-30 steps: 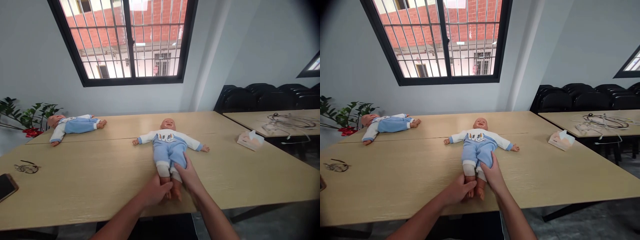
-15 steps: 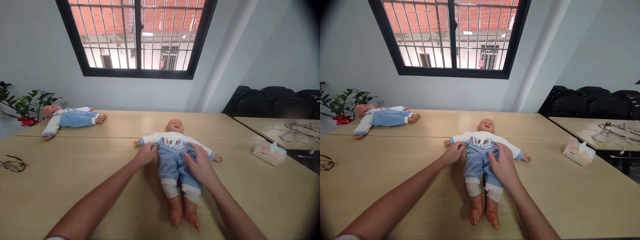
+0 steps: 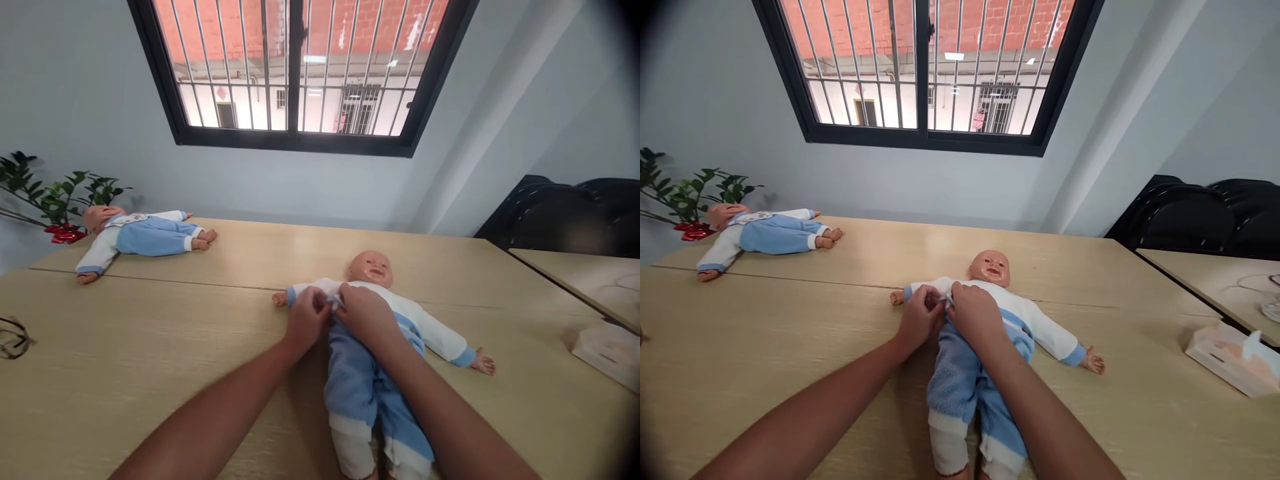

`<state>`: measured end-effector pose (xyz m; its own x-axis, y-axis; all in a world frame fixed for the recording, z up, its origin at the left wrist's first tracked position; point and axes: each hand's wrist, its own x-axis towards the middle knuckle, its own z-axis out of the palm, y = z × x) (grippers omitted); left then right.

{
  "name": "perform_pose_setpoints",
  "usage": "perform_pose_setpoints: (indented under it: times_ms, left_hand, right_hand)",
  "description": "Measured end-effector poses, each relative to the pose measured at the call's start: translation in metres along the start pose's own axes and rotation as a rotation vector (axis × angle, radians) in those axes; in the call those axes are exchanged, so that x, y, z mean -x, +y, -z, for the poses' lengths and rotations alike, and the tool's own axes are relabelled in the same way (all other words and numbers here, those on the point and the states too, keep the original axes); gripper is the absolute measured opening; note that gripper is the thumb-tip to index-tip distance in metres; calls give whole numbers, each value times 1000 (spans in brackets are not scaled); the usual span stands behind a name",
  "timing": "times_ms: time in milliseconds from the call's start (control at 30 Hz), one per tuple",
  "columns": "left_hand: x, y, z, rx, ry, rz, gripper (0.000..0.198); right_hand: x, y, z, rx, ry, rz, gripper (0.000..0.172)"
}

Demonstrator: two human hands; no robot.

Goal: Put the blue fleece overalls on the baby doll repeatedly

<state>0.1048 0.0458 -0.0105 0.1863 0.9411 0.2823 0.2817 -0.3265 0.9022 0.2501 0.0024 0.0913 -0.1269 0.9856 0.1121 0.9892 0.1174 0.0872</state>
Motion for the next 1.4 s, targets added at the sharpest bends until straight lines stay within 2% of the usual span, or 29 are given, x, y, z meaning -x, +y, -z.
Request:
perform_pose_setpoints:
  times_ms: [67,133,200,300,367,467,533,633,733,867,967,1100,1200,1233,1300,1367,1400]
  left_hand:
    - [2,2,1,-106,-89,4,22]
    - [3,4,2,-248,-173,24,19]
    - [3,6,5,-379,-171,73,16]
    - [2,12,8,-519,-119,135,15]
    - [3,16,8,-569,-131,144,13]
    - [6,19,7,-584,-175,145,14]
    - [9,18,7,-562,-198,123,18]
    - [11,15,9,-531,-230,71,22]
    - [11,13,10,-522,-233,54,19]
    - [9,11,9,-491,-218,62,13]
    - [8,11,9,-432,-182,117,15]
    - [4,13,9,-256,-22,237,12]
    - [4,14,8,-203,98,281,7]
    - [5,14,8,-204,87,271,7]
    - [7,13,7,-225,-10,214,13]
    - [11,12,6,-239,-109,129,15]
    - [13,12,7,-231,-116,86,14]
  right_hand:
    - [1,-3,0,-35,23,-53,15]
    - [4,-3,1,-89,35,-45,20]
    - [8,0,3,-131,0,-5,30]
    - [6,10,9,-132,-126,72,43]
    - [-9,17,15,-152,-196,122,47]
    - [-52,17,18,-250,-229,194,50]
    - [-85,10,13,-240,-284,266,49]
    - [-123,-6,-5,-165,-461,350,59]
    - [-139,-17,-22,-160,-539,397,58]
    - [-140,-17,-24,-188,-560,453,40]
    - [-132,-10,-12,-228,-491,440,35]
    - [-105,3,2,-497,-230,304,49]
    - [-78,13,2,-704,-33,213,55]
    - [-69,15,1,-761,38,206,56]
    - [-55,18,0,-842,172,216,57]
    - [-45,21,0,-875,261,240,57]
    - [-41,22,0,-886,297,253,58]
